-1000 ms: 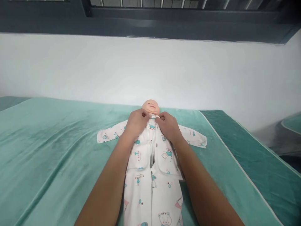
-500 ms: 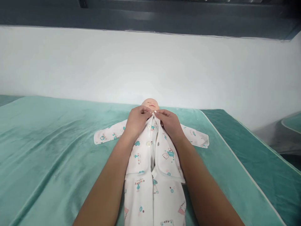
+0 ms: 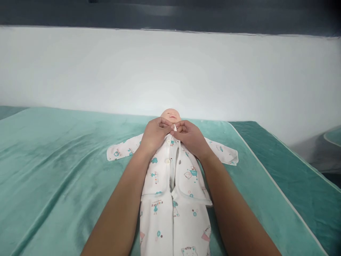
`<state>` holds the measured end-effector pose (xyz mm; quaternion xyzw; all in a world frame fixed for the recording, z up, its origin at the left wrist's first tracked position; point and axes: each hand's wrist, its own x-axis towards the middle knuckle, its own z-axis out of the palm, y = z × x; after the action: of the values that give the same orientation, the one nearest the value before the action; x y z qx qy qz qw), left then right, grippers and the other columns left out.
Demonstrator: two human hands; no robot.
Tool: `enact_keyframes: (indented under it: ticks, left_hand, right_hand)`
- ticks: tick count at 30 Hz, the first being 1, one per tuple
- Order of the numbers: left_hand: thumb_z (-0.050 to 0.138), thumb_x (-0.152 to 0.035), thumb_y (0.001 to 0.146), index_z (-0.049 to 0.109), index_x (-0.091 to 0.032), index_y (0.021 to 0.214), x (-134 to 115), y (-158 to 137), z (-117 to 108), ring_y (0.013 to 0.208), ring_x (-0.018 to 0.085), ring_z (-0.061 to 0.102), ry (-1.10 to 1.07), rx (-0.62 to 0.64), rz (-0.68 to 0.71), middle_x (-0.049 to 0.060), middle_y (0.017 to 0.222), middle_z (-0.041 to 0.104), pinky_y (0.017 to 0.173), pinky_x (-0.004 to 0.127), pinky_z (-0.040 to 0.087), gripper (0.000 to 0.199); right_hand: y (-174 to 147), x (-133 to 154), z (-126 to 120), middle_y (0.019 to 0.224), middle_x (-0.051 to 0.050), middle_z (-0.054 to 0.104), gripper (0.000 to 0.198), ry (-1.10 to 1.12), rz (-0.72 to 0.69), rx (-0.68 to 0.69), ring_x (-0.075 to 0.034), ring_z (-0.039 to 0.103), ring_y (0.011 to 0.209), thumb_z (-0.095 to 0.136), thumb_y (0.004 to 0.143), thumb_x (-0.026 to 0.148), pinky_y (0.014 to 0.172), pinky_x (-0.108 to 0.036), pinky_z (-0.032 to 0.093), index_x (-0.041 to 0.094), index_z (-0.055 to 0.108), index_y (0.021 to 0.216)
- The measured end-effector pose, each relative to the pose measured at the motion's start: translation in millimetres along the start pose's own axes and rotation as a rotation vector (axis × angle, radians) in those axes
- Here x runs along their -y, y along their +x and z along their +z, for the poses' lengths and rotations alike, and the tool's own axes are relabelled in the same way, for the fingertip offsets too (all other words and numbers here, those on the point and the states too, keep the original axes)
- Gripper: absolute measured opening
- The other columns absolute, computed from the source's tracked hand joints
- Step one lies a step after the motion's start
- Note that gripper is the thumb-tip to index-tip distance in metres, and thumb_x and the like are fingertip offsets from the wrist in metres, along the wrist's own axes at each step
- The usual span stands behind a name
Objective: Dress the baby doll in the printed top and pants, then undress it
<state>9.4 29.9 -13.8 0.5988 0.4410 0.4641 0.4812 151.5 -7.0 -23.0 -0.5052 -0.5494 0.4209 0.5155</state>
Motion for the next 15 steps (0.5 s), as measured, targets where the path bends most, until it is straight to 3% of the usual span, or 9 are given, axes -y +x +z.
enact_keyframes:
  ticks: [5,10,15]
  left_hand:
    - [0.073,-0.031,0.071,0.064,-0.017,0.081,-4,-3,0,0.072,0.015,0.063,-0.001,0.045,-0.005,0.004,0.080,0.069,0.066,0.027,0.047,0.020]
    - [0.065,-0.017,0.066,0.064,-0.017,0.084,-6,-5,1,0.069,0.015,0.062,-0.037,0.040,-0.064,0.003,0.078,0.068,0.064,0.027,0.047,0.018]
    - [0.061,-0.014,0.065,0.062,-0.018,0.084,-6,-5,-1,0.067,0.014,0.062,-0.045,0.054,-0.081,0.002,0.074,0.066,0.063,0.027,0.047,0.020]
  right_hand:
    - [-3,4,1,0.073,0.006,0.054,0.028,-0.199,-0.009,-0.001,-0.011,0.050,0.062,0.068,0.073,0.030,0.056,-0.026,0.037,0.022,0.056,0.097]
    - [-6,10,3,0.070,0.007,0.054,0.028,-0.287,-0.023,0.012,-0.013,0.051,0.063,0.065,0.074,0.028,0.058,-0.027,0.039,0.023,0.053,0.099]
    - [-7,12,5,0.070,0.007,0.054,0.034,-0.319,-0.043,0.024,-0.013,0.054,0.065,0.063,0.077,0.028,0.059,-0.027,0.040,0.024,0.052,0.109]
